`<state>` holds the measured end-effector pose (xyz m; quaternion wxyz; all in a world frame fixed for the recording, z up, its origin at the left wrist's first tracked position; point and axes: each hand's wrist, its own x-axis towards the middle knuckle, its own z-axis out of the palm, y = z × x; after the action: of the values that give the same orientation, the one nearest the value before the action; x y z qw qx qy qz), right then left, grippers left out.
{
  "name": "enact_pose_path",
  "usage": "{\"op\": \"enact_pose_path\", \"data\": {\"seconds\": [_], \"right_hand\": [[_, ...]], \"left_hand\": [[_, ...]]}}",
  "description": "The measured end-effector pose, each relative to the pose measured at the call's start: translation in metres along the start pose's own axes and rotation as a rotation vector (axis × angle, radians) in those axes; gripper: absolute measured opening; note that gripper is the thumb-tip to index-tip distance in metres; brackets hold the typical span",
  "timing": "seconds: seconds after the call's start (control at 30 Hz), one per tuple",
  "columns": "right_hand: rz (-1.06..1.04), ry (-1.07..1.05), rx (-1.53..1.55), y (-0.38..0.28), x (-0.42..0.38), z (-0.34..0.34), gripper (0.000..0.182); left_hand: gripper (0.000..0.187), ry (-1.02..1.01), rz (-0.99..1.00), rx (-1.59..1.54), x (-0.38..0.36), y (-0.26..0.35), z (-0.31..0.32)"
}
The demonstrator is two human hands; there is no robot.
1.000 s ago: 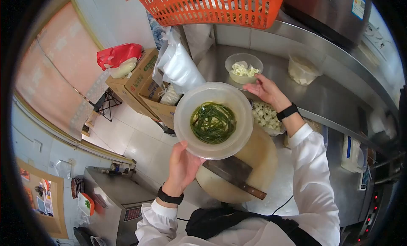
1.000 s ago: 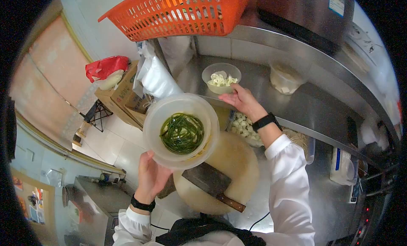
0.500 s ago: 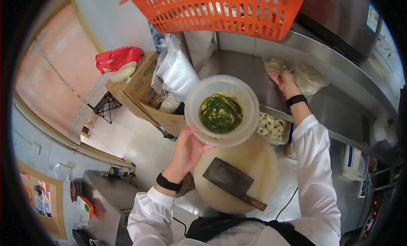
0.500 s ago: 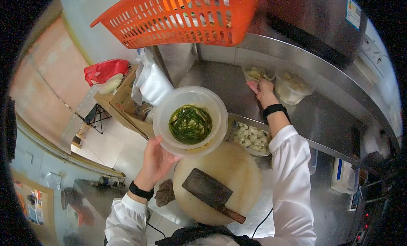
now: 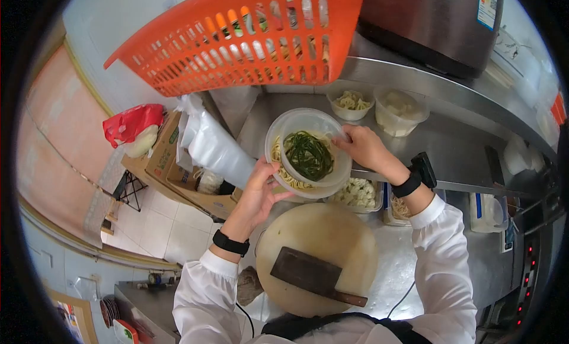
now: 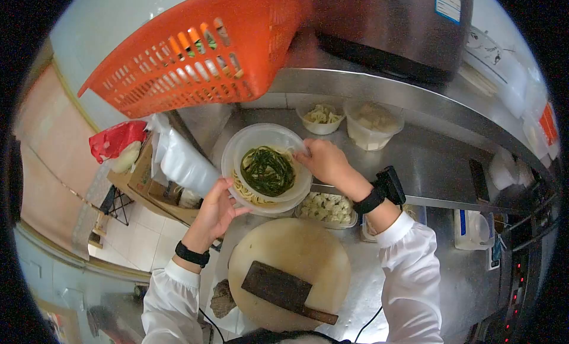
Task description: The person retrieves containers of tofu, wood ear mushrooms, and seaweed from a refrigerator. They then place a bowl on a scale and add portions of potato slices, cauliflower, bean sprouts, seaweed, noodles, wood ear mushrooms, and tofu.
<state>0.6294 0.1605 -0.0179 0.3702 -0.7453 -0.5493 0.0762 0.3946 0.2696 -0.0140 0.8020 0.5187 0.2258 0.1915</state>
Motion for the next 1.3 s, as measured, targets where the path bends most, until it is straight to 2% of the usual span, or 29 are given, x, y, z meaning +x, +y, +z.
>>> {"op": "enact_pose_path", "data": {"seconds": [0.1,0.17,0.2,0.27,0.33,0.37,0.53,0.57,0.63,0.7,0.77,0.87,0.93,0.97,1.03,1.1,1.13,1.17,1.23,1.3], "right_hand": [[0.041,0.111,-0.18,0.0,-0.004,-0.008,0.02],[-0.227,0.366,-0.023,0.006,-0.002,-0.014,0.021],[-0.222,0.364,-0.025,0.006,-0.004,-0.019,0.021],[-0.088,0.304,0.222,0.001,-0.012,-0.039,0.024],[0.211,0.177,0.484,-0.011,-0.035,-0.074,0.027],[0.165,0.23,0.589,0.001,-0.045,-0.084,0.027],[0.348,0.211,0.659,0.03,-0.12,-0.153,0.032],[0.322,0.304,0.674,0.038,-0.132,-0.159,0.033],[0.444,0.512,0.704,0.066,-0.157,-0.176,0.033],[0.475,0.513,0.687,0.101,-0.179,-0.199,0.032],[0.503,0.518,0.678,0.138,-0.195,-0.212,0.031],[0.589,0.682,0.698,0.182,-0.189,-0.211,0.027],[0.583,0.724,0.75,0.199,-0.174,-0.203,0.026],[0.579,0.76,0.805,0.209,-0.167,-0.197,0.026],[0.519,0.8,0.896,0.219,-0.16,-0.182,0.024],[0.521,0.876,0.893,0.218,-0.16,-0.167,0.023],[0.493,1.07,0.795,0.206,-0.158,-0.151,0.018],[0.49,1.063,0.799,0.193,-0.161,-0.14,0.018],[0.361,0.884,0.436,0.16,-0.172,-0.119,0.015],[0.334,0.653,0.542,0.116,-0.176,-0.097,0.012]], "left_hand": [[0.054,-0.016,-0.036,-0.047,0.013,-0.001,-0.002],[0.055,-0.013,-0.028,-0.013,0.018,-0.002,0.002],[0.056,0.0,-0.013,0.016,0.02,-0.002,0.003],[0.058,-0.026,-0.028,-0.01,0.025,-0.005,0.0],[0.06,-0.053,-0.038,-0.032,0.029,-0.005,-0.004],[0.061,-0.063,-0.03,-0.086,0.03,-0.005,-0.007],[0.066,-0.101,0.006,-0.193,0.039,0.004,-0.009],[0.069,-0.048,0.012,-0.244,0.042,0.009,-0.007],[0.071,-0.006,0.011,-0.295,0.054,0.012,-0.006],[0.077,0.109,0.106,-0.3,0.079,0.008,-0.011],[0.081,0.066,0.104,-0.366,0.103,0.005,-0.015],[0.074,0.124,0.07,-0.367,0.139,-0.003,-0.015],[0.06,0.108,0.167,-0.401,0.16,-0.015,-0.019],[0.06,0.11,0.168,-0.396,0.162,-0.018,-0.02],[0.049,0.063,0.028,-0.739,0.155,-0.018,-0.015],[0.042,0.11,0.029,-0.627,0.123,-0.026,-0.01],[0.039,-0.025,-0.012,-0.492,0.096,-0.027,-0.008],[0.036,-0.159,-0.052,-0.357,0.067,-0.03,-0.007],[0.033,-0.071,-0.147,-0.311,0.002,-0.043,-0.008],[0.033,-0.045,-0.18,-0.18,-0.059,-0.065,-0.02]]}}
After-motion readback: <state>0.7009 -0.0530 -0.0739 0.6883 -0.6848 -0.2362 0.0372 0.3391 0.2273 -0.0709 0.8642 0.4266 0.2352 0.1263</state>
